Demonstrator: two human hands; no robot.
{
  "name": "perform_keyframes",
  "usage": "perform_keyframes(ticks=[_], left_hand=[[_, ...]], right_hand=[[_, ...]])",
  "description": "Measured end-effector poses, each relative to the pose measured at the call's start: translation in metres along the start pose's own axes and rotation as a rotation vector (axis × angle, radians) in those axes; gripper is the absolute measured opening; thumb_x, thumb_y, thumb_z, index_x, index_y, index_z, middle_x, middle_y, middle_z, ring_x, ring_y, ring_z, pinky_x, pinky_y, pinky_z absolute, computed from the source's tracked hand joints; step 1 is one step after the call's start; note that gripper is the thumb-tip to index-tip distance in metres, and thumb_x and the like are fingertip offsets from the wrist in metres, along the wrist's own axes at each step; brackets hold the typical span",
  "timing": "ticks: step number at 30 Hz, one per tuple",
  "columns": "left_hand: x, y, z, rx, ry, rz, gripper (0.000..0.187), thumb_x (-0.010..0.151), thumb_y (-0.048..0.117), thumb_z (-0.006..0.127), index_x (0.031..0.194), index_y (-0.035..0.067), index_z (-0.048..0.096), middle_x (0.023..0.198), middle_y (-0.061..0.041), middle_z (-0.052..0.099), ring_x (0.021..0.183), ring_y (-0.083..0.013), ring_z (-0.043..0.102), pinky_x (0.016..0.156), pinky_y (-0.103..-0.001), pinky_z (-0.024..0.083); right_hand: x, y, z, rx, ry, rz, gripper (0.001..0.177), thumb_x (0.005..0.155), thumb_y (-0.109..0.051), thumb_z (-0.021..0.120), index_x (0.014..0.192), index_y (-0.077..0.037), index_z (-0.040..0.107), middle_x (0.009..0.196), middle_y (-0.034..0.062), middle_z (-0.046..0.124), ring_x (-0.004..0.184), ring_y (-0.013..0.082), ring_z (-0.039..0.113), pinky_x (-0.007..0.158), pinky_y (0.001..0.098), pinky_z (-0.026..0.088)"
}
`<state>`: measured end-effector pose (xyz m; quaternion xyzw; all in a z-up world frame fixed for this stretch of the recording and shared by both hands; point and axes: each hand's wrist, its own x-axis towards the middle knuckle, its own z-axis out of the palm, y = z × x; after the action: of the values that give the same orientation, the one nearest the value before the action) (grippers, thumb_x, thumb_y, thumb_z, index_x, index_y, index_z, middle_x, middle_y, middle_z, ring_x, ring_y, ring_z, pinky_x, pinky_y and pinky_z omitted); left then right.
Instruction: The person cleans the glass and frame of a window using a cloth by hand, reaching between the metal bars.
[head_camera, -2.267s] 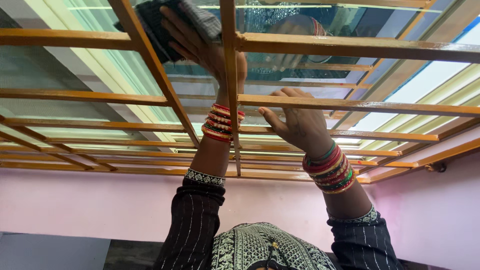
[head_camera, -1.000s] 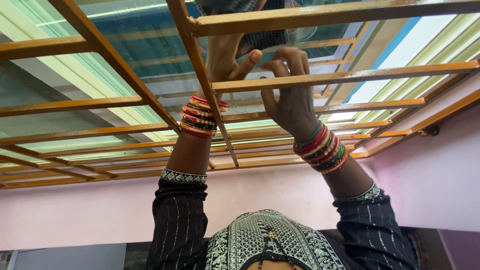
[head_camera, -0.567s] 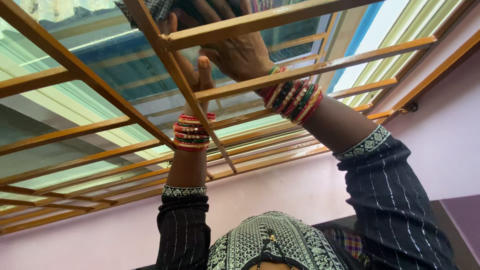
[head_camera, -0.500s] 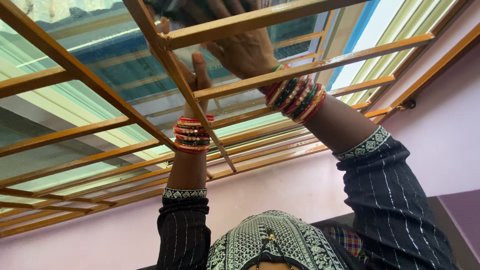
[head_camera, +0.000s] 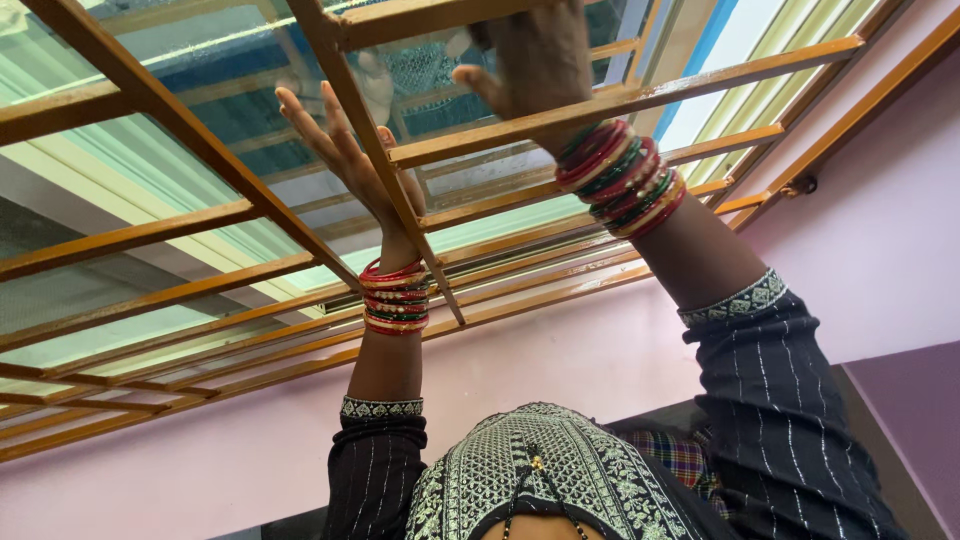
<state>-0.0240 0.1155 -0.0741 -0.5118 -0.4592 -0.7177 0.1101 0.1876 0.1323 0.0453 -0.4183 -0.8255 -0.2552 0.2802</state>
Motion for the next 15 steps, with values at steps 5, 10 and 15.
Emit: perform_keyframes(ticks=[5,10,15], left_hand=[[-0.009,0.0,-0.005,-0.11,-0.012,0.054,0.075,0.106,0.073,0.023,0.168,0.031,0.02,0.174,-0.007,0.006,0.164,-0.0276,0.006,0.133,-0.054,0.013],[-0.019,-0.002,-0.02,-0.146,-0.056,0.033,0.082,0.102,0.075,0.034,0.166,0.026,0.025,0.173,-0.01,0.01,0.163,-0.0286,0.009,0.137,-0.056,0.016],[-0.028,-0.001,-0.029,-0.053,-0.094,-0.001,0.077,0.105,0.069,0.039,0.165,0.022,0.03,0.177,-0.012,0.011,0.163,-0.0296,0.008,0.136,-0.056,0.014]], right_hand=[[0.008,-0.042,-0.003,-0.178,0.187,-0.331,0.082,0.087,-0.055,0.079,0.153,-0.018,0.047,0.15,0.0144,0.041,0.139,0.0368,0.037,0.117,0.0557,0.035],[-0.034,0.009,0.007,0.092,0.202,-0.06,0.074,0.1,-0.034,0.074,0.159,-0.006,0.04,0.154,0.0233,0.039,0.143,0.0414,0.04,0.121,0.0551,0.036],[-0.074,0.041,-0.015,0.191,0.284,0.016,0.081,0.106,-0.025,0.075,0.155,0.015,0.025,0.152,0.0414,0.027,0.15,0.0562,0.026,0.127,0.0577,0.027]])
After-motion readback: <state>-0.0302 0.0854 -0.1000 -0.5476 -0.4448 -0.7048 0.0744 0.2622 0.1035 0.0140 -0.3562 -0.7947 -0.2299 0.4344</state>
